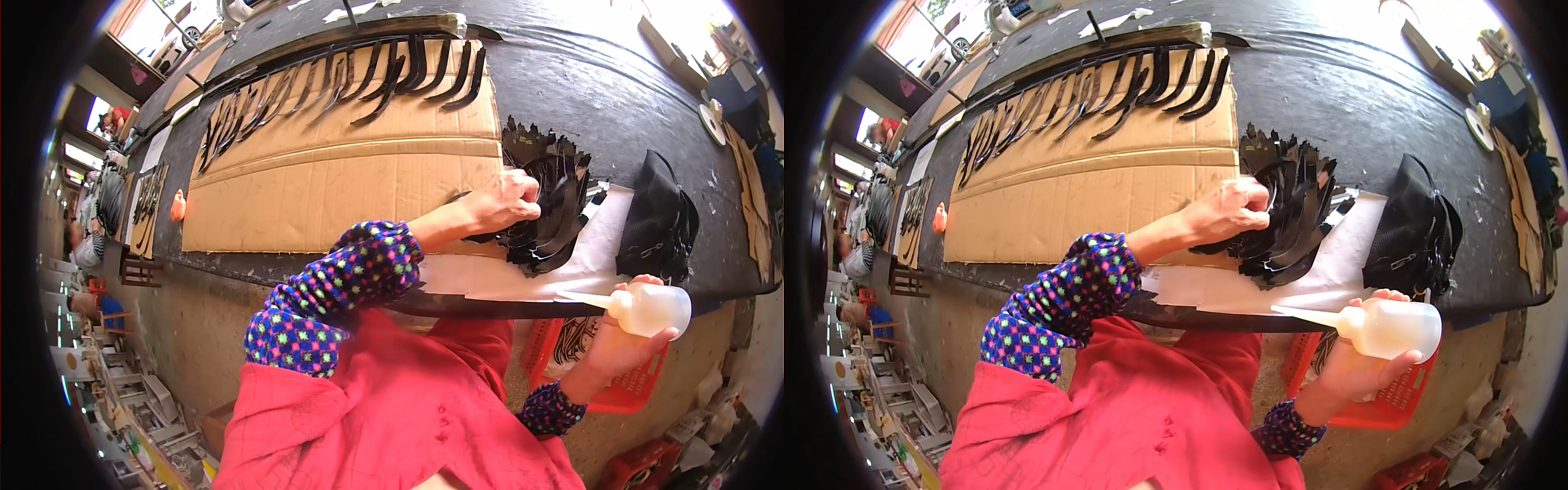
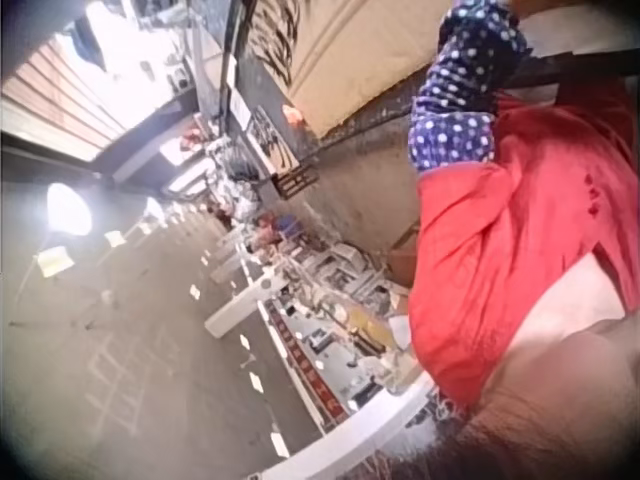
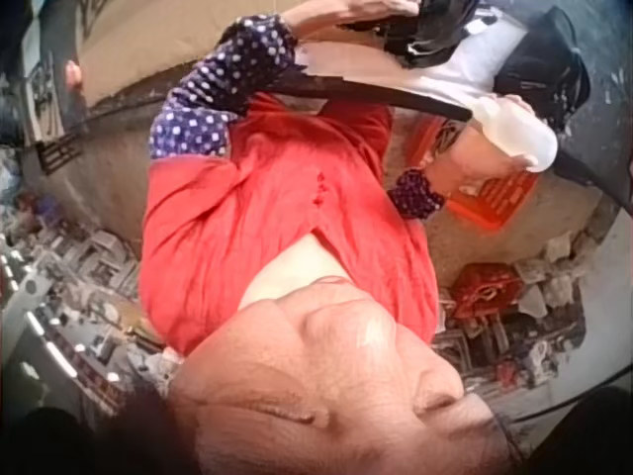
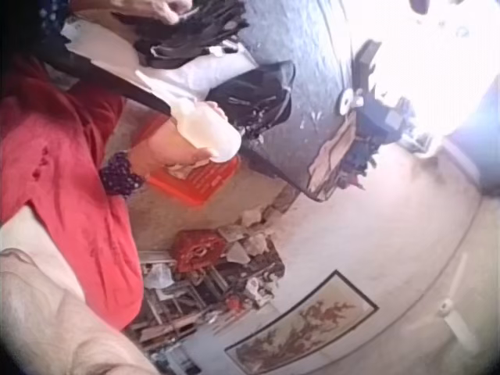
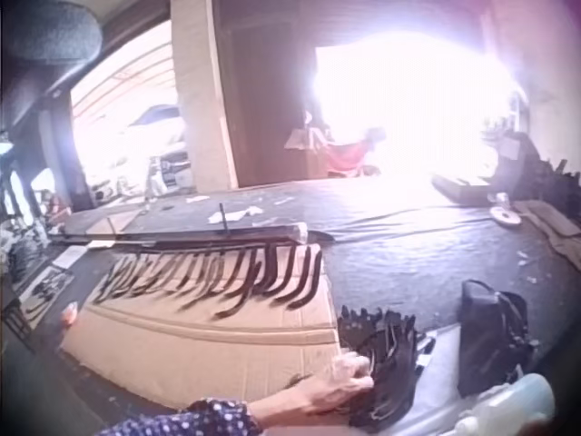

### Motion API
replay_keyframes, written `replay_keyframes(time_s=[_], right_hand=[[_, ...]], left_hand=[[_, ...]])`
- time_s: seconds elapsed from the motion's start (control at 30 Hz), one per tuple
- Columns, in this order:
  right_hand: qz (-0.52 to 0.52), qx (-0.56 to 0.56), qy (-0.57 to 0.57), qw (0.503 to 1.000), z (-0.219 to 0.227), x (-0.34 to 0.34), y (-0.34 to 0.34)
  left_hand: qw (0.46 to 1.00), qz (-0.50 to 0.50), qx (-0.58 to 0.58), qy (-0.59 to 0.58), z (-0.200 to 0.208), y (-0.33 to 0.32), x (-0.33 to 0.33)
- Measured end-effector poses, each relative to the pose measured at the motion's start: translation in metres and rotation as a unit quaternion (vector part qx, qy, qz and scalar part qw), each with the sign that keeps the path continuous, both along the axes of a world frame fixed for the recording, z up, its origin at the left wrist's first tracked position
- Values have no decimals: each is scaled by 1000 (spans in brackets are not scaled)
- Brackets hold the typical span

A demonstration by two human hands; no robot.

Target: The recorder applies glue to several black shoe components using a squeeze bottle at a workbench.

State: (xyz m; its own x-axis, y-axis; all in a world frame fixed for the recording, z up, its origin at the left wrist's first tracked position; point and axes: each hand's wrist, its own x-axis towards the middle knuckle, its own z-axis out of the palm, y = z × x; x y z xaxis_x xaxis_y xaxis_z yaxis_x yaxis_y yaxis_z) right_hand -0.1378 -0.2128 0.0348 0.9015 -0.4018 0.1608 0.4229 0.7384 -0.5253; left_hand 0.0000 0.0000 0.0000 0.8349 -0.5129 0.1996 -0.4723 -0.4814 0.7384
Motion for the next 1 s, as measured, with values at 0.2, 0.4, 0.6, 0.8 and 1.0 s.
replay_keyframes(time_s=[0.2,0.4,0.6,0.8,1.0], right_hand=[[65,44,-34,996,2,2,15],[100,38,-41,993,-5,11,34],[366,163,31,916,-33,40,98],[417,65,148,894,-58,57,133],[412,23,180,893,-56,57,140]], left_hand=[[973,-68,-149,164,4,31,-39],[864,25,-408,295,9,67,-51],[796,108,-529,273,0,77,-69],[669,180,-684,228,-3,125,-86],[707,260,-655,60,27,204,-119]])
